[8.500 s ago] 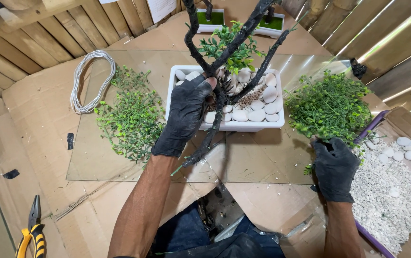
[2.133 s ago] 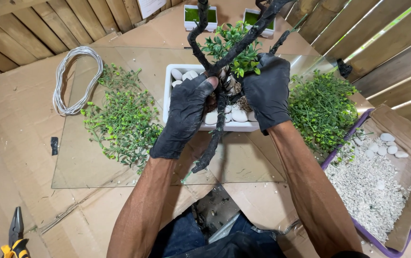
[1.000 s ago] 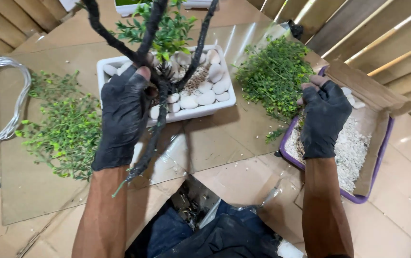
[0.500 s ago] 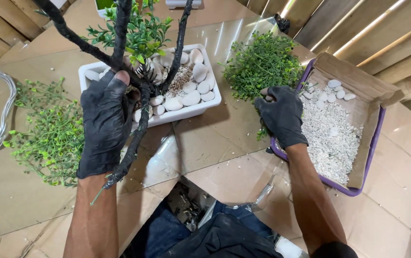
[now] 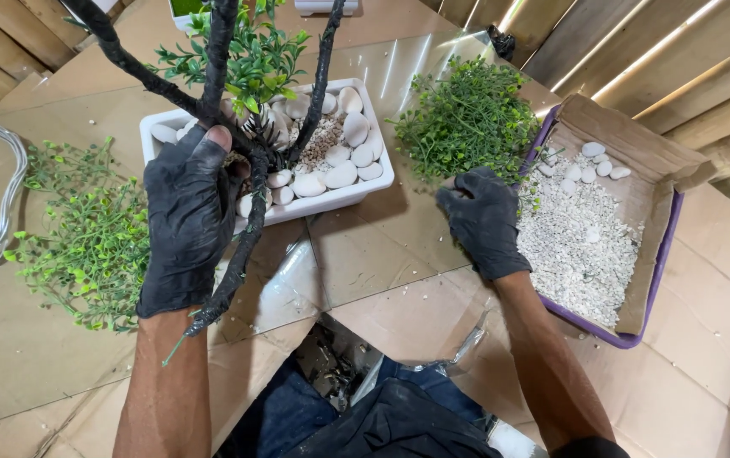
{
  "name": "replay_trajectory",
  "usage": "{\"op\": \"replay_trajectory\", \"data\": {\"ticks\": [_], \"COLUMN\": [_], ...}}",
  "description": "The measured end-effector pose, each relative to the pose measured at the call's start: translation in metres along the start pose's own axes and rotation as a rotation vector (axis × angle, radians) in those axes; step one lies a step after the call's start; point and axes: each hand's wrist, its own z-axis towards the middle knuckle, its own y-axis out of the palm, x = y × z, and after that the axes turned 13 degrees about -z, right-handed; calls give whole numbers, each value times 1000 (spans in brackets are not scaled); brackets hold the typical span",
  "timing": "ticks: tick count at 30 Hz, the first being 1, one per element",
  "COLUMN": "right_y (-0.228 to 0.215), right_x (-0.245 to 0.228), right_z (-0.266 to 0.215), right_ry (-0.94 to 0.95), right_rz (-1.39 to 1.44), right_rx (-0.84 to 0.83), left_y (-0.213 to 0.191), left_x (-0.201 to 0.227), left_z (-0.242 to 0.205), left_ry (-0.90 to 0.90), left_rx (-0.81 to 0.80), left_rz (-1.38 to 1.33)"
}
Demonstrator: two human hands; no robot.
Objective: The person arranges small artificial green plants into the branches of a black artificial tree in a white rectangular pot. They pick up individual plant pieces from a pile on the table and insert them into the tree's branches.
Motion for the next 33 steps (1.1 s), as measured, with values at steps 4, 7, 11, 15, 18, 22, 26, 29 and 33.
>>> {"op": "replay_trajectory", "data": {"ticks": [4,7,11,15,18,22,26,29,33], "right_y": [-7,-16,-43,-73,-87,-88,-78,-68,-45], "right_x": [-19,-28,-12,16,27,21,0,-9,23], "right_z": [-9,-7,16,36,25,14,9,9,8], "right_ry": [-2,89,252,332,79,-47,-92,-78,-219], "right_rz": [-182,-110,-30,-34,-79,-183,-524,-720,-881], "right_rx": [-278,-322,-131,9,23,-178,-351,-368,-268], "left_y": [-3,-4,-8,-2,2,3,16,14,1], "left_x": [-3,-2,-5,-1,5,10,15,14,7], "left_z": [5,6,7,9,0,-4,-12,-13,0], "left_ry": [7,14,-5,-10,49,110,86,91,130], "left_rx": [-27,-34,-34,-3,-100,-180,-121,-99,-81], "left_rz": [56,59,23,136,160,315,278,226,337]}}
